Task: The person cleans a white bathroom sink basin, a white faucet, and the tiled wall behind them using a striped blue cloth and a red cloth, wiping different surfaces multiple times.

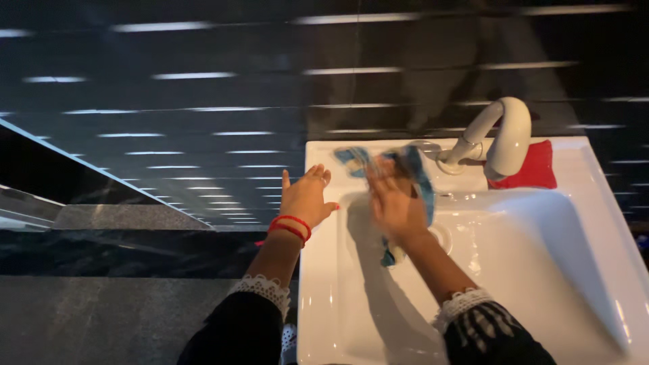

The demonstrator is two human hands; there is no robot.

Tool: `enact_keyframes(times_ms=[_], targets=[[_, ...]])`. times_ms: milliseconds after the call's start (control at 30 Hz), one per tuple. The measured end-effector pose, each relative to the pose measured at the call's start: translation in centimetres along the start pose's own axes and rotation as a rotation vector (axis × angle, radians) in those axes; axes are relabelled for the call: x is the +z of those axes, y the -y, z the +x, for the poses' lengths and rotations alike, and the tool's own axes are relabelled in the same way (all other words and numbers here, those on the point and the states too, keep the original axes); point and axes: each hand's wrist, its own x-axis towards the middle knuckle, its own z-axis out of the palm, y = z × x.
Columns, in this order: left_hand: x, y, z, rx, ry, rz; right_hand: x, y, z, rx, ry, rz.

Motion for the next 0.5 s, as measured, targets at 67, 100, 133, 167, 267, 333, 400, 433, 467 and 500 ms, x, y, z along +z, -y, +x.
enact_keyframes(times_ms=[67,100,133,167,267,333,400,433,467,500], targets=[[0.7,-0.3,0.3,-0.013,0.009,-0.004,-0.6,-2.2,-0.3,0.044,-0.154,-0.094],[0.9,-0.1,0.2,-0.024,0.014,-0.002,-1.2,-3.4,-0.1,0.073,-0.159,-0.086],[1.0,0.1,0.2,-0.031,0.022,-0.013,-1.5,-4.3,-0.1,0.102,-0.162,-0.087],[1.1,0.2,0.2,-0.037,0.030,-0.023,-0.8,-4.0,-0.2,0.090,-0.243,-0.121],[1.0,-0.2,0.2,-0.014,0.011,-0.014,2.3,-1.9,0.8,0.070,-0.287,-0.119],[0.2,-0.3,-0.3,-0.023,-0.002,-0.068,3.7,-0.2,2.0,0.096,-0.046,0.010],[-0.7,-0.5,-1.0,-0.076,-0.008,-0.208,3.6,1.7,2.0,0.063,0.061,0.063],[-1.2,-0.8,-1.1,-0.109,0.020,-0.223,3.0,2.4,1.8,0.045,0.114,0.091],[-1.5,-1.1,-1.2,-0.138,0.049,-0.236,2.2,2.8,1.6,0.033,0.134,0.106],[-1.7,-1.3,-1.2,-0.167,0.079,-0.250,1.5,3.1,1.3,0.021,0.154,0.121]])
